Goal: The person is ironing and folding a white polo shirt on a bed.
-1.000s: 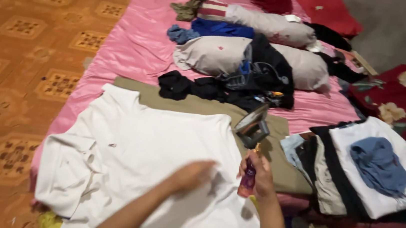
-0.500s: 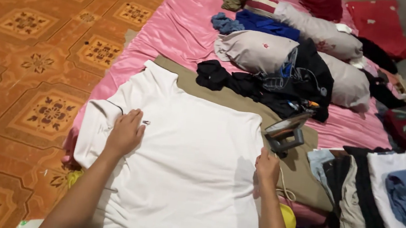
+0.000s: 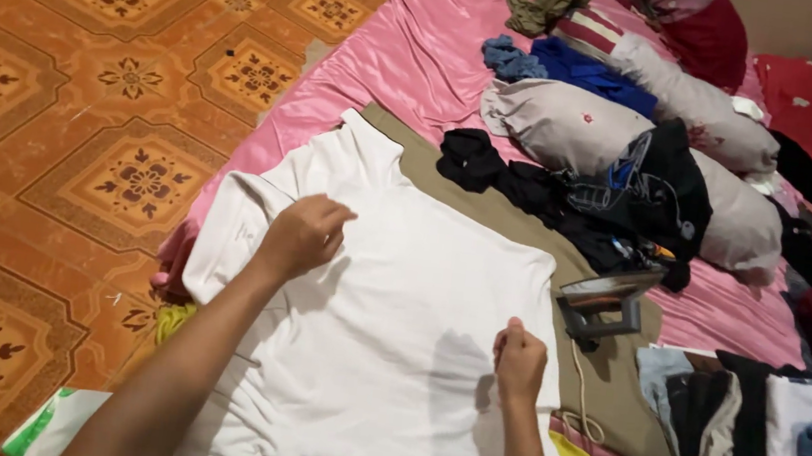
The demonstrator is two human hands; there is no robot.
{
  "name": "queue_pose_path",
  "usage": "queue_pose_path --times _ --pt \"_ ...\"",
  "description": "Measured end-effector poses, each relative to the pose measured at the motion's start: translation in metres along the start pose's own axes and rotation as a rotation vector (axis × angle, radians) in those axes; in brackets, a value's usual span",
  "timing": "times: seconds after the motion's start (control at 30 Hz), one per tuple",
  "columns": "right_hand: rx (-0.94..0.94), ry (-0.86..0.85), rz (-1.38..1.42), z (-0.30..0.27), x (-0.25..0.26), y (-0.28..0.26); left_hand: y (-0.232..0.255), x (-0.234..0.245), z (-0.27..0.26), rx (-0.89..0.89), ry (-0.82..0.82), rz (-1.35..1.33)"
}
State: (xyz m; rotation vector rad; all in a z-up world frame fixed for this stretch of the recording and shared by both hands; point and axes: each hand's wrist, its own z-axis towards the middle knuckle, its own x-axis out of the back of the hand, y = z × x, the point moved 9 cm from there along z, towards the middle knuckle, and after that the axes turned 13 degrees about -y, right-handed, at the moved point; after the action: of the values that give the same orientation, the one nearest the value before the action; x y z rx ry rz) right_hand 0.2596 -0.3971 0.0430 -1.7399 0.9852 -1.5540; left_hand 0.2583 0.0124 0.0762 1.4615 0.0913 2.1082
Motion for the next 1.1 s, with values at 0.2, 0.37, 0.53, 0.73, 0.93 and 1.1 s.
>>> queue_pose_path --times 0.2,0.37,0.53,0.73,0.93,1.1 --pt "0.057 -0.084 -0.171 -0.019 -0.052 -0.029 -0.057 0.022 -0.026 0.217 0.308 -0.026" --pt "0.054 -0.153 -0.184 -0.033 -0.084 -0.044 -0.076 0.003 -0.046 0.185 0.262 -0.074" --pt "0.030 -0.192 -0.194 -0.043 -0.099 -0.053 -0.094 -0.005 -0.045 0.287 0.232 -0.224" --pt "0.040 -0.234 -0.201 -0.051 -0.101 -0.047 -0.101 -0.014 -0.049 0.327 0.219 -0.284" --pt "0.027 -0.226 -0.242 -0.050 -0.087 -0.023 -0.097 -0.011 -0.048 0.315 0.223 -0.258" --pt "0.089 -0.169 -0.213 -0.033 -0.052 0.028 -0.096 -0.010 -0.047 0.309 0.216 -0.265"
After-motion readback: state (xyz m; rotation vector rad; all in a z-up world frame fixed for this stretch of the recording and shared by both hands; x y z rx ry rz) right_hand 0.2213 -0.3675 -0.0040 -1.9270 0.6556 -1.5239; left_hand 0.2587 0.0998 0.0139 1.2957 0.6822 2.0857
